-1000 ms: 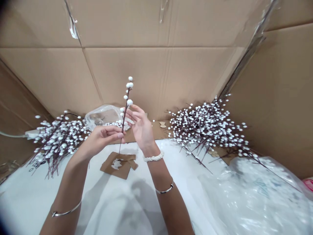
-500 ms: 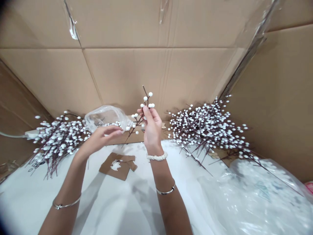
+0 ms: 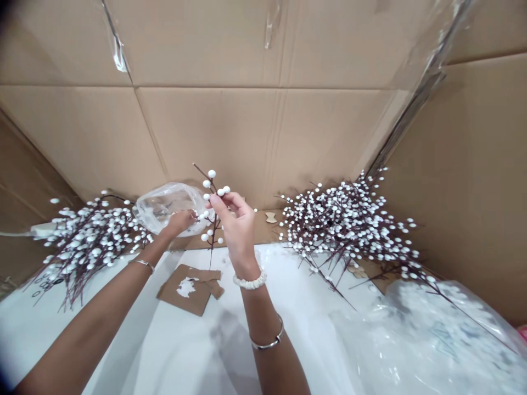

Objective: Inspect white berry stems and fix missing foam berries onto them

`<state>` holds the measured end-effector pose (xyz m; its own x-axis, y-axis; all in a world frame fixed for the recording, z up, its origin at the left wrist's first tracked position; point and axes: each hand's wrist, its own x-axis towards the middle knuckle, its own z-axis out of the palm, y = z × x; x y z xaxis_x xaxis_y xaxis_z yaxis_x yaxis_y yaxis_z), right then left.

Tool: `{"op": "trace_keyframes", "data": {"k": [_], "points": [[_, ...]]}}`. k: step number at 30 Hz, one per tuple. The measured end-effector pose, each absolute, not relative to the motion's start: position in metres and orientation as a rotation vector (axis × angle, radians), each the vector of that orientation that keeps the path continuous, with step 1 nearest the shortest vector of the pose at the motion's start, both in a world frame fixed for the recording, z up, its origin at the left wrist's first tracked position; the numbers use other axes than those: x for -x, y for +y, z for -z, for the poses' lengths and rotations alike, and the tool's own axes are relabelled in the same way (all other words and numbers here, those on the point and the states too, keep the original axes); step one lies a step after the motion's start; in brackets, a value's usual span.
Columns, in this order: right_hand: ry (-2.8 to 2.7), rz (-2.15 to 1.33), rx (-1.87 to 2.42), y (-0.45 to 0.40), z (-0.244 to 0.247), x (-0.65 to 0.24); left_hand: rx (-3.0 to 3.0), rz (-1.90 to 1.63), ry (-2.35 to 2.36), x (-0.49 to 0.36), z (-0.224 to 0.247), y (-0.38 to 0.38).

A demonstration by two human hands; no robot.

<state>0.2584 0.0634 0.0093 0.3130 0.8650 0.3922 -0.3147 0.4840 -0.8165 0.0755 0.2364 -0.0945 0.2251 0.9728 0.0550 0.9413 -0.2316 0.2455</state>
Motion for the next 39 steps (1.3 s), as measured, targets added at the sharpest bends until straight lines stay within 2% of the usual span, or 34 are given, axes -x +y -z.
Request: {"op": "trace_keyframes", "data": {"k": [3, 7, 12, 17, 21, 27, 39], "points": [[-0.941, -0.897, 0.713, 0.064, -0.009, -0.259, -2.254, -0.269, 1.861, -0.086, 0.100, 0.245], [-0.917, -0.935, 0.724, 0.065, -0.010, -0.261, -2.177, -0.412, 1.815, -0.088, 0.097, 0.251], [-0.906, -0.934, 0.740, 0.066, -0.009, -0.260, -2.056, -0.837, 1.628, -0.071, 0.076, 0.234], [-0.944, -0.998, 0.703, 0.061, -0.010, -0.248, -1.824, -1.242, 1.411, -0.061, 0.046, 0.177], [-0.996, -1.052, 0.720, 0.055, -0.009, -0.233, -1.312, -1.570, 0.963, -0.072, 0.017, 0.126], [-1.108, -0.997, 0.719, 0.048, -0.008, -0.221, -1.113, -1.581, 0.739, -0.096, -0.006, 0.084], [-1.070, -0.930, 0.740, 0.052, 0.000, -0.220, -1.062, -1.523, 0.680, -0.108, -0.002, 0.077]]}}
